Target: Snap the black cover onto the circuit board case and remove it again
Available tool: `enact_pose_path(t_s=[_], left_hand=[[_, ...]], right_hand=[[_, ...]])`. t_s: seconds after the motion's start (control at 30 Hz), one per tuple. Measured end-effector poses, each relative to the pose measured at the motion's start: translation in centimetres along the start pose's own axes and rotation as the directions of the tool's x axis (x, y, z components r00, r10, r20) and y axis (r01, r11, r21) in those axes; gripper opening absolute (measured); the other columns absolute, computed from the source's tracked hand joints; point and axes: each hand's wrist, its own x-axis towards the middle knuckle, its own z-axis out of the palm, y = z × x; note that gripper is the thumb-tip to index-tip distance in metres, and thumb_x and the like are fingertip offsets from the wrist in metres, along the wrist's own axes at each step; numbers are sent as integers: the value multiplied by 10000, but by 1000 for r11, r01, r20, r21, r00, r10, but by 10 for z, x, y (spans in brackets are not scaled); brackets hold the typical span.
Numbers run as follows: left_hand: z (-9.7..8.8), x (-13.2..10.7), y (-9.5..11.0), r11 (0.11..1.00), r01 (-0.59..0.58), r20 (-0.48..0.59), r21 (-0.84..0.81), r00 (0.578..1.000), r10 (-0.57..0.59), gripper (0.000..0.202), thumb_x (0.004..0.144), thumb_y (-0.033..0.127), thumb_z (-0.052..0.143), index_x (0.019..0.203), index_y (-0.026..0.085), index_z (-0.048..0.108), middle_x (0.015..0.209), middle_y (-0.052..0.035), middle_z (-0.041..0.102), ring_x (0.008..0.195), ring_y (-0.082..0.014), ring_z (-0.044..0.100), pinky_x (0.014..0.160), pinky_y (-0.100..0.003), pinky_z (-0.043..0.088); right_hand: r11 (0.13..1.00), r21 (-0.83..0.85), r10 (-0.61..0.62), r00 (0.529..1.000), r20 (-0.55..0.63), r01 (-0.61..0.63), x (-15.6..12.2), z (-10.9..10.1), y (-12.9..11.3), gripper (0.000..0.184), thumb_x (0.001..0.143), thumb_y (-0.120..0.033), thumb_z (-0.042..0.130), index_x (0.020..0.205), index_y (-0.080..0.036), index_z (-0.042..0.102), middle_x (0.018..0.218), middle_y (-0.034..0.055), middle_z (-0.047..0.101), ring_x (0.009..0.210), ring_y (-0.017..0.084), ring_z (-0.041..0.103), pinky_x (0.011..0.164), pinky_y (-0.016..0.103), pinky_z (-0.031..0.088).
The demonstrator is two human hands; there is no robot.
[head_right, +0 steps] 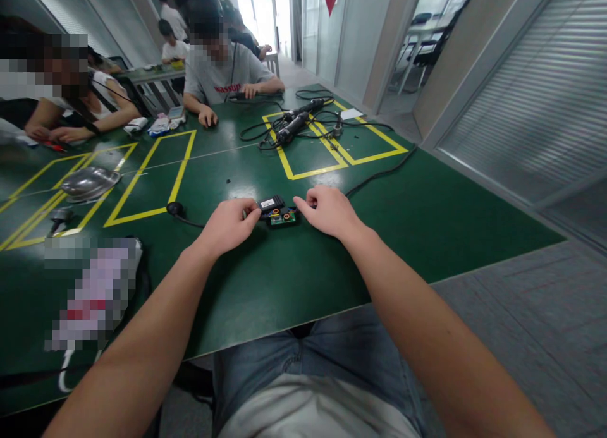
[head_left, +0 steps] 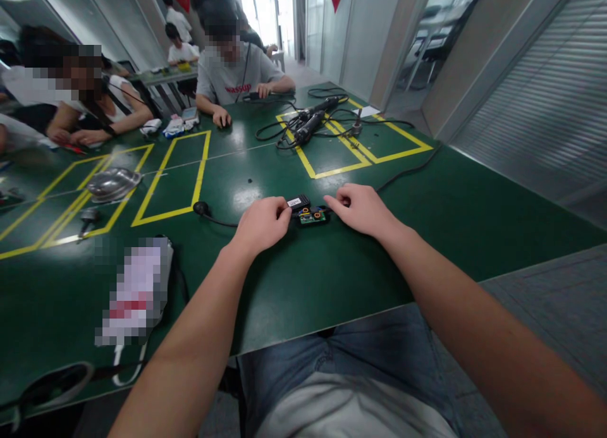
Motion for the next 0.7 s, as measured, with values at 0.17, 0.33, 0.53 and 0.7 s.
enact_pose_path(t_s=[0.17, 0.33, 0.53, 0.7], left_hand=[[0, 2, -2, 1000, 0, 0, -21, 1000, 0, 247, 1042, 275, 568, 949, 214, 789, 975, -95, 832, 928, -289, 740, 782, -380, 478], [2, 3, -3, 1000, -5, -5, 8, 1000, 5, 239, 1038, 274, 580, 977, 212, 802, 1036, -108, 849, 984, -310, 758, 817, -394, 506], [4, 5, -6, 1000, -19, -1, 20, 1000, 19, 248, 1049, 275, 580, 1015, 207, 816, 1060, -125, 846, 1007, -330, 764, 859, -418, 548], [9, 7, -8, 999, -25, 3, 21, 1000, 25, 223, 1047, 277, 597, 999, 209, 804, 1053, -127, 833, 1001, -325, 760, 876, -422, 563]], right_hand=[[1000, 20, -11, 1000, 10, 11, 2, -1, 4, 445, 1037, -392, 588, 635, -255, 458, 741, 42, 589, 720, 214, 511, 702, 380, 337], [1000, 2, -2, 1000, 14, 2, 4, 0, 5, 403, 1005, -388, 610, 647, -256, 480, 756, 52, 620, 739, 221, 531, 712, 381, 361], [1000, -21, -6, 999, 38, 7, 4, 2, 6, 411, 1024, -391, 607, 652, -257, 492, 784, 63, 650, 758, 228, 567, 732, 384, 398], [999, -33, 10, 997, 73, -7, 5, 4, 8, 400, 1021, -407, 627, 661, -253, 542, 777, 65, 669, 763, 240, 585, 733, 386, 407]])
